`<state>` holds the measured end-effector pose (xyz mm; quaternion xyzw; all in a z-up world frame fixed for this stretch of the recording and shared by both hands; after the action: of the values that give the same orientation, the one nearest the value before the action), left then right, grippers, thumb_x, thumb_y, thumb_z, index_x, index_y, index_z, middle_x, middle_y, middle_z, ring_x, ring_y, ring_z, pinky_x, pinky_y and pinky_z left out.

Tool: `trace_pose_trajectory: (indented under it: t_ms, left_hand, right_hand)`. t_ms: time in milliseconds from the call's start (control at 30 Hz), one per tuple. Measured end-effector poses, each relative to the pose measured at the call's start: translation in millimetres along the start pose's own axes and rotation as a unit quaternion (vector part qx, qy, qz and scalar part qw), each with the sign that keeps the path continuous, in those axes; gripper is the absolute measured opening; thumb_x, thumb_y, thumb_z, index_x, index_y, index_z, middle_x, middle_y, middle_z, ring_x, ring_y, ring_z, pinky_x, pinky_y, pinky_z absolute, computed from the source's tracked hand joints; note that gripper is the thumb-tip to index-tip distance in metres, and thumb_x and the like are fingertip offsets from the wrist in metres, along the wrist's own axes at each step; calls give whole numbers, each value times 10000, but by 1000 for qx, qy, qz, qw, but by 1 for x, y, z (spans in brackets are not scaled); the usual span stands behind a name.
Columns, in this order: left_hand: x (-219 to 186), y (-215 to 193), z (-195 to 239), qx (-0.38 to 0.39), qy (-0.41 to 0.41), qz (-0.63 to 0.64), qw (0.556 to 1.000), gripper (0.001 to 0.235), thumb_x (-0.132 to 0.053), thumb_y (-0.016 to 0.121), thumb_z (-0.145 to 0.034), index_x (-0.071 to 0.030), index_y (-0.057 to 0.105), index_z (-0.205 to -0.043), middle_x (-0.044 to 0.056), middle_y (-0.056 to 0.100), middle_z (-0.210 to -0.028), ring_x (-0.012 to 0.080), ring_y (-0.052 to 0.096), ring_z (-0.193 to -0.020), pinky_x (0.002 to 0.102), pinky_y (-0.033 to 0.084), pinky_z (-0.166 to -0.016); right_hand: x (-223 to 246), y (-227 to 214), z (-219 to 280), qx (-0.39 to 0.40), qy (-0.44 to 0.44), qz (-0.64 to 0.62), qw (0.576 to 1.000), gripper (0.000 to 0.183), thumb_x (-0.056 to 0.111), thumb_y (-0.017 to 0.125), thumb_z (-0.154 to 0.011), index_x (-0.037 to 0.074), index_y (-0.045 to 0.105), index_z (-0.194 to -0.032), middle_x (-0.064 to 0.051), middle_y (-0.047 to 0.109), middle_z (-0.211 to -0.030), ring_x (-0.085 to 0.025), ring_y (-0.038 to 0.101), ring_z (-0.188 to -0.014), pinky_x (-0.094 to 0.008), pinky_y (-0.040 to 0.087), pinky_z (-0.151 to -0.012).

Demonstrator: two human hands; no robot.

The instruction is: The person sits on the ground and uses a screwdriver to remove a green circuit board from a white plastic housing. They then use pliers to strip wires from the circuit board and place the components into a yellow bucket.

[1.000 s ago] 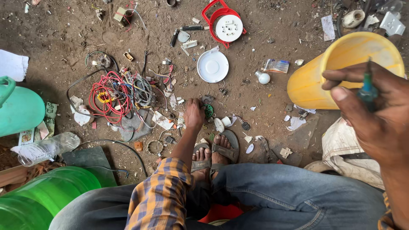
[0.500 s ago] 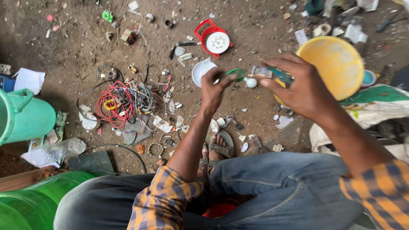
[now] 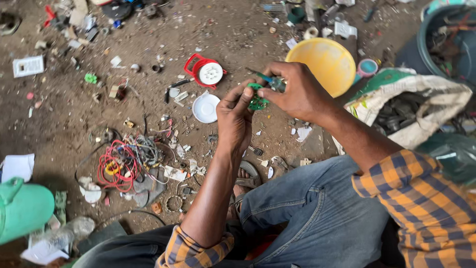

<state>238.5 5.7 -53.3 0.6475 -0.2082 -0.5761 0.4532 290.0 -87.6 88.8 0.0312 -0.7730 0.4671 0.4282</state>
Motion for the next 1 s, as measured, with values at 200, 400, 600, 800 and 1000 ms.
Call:
trace_pose_trajectory:
  t_ms: [200,400,600,800,1000]
  left_hand:
    - [0,10,9,6,1,-43,999,266,-84,748,-962,52,725,-1189,115,758,-1067,153,704,-930,309,590,-832]
    - [-1,29,11,11,27,-77,997,322,-147,739,-986,61,708,-1229,120,755,-1080,166,711,-941,324,612,-849]
    - [3,59,25,83,19,-107,991,488,-260,670,-1005,32,567,-1382,91,715,-1198,188,740,-1005,327,660,-753]
    - [-19,60,19,114,28,-242,963,418,-188,623,-1044,53,556,-1379,174,728,-1138,238,773,-950,292,641,-652]
    - [-33,61,20,92,62,-296,949,378,-117,641,-1002,21,521,-1333,122,713,-1169,182,740,-1043,298,655,-733]
  right_hand:
    - [12,-10,10,-9,-15,17,1000,241,95,807,-897,-27,608,-957,-113,662,-866,-181,641,-877,-355,497,-812]
    - [4,-20,18,2,74,15,997,216,102,779,-926,-17,602,-959,-91,637,-841,-157,589,-826,-329,485,-755]
    - [24,-25,19,-27,8,-15,999,193,69,750,-943,-14,640,-1078,-79,698,-1002,-140,652,-996,-320,517,-898]
    - [38,-22,17,17,-81,10,997,341,151,756,-966,-3,675,-1260,-124,727,-1164,-216,692,-1074,-351,526,-928]
    - [43,-31,9,-22,-91,39,995,225,165,767,-955,22,722,-1123,-123,717,-1034,-254,694,-978,-363,528,-891]
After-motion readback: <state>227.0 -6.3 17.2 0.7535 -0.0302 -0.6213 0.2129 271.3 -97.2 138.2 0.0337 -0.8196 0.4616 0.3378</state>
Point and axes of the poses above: each hand's wrist, its own z-axis away from the middle knuckle, its own y-axis out of the palm, x = y × z, the point moved 10 cm from there along -z, towards the middle knuckle
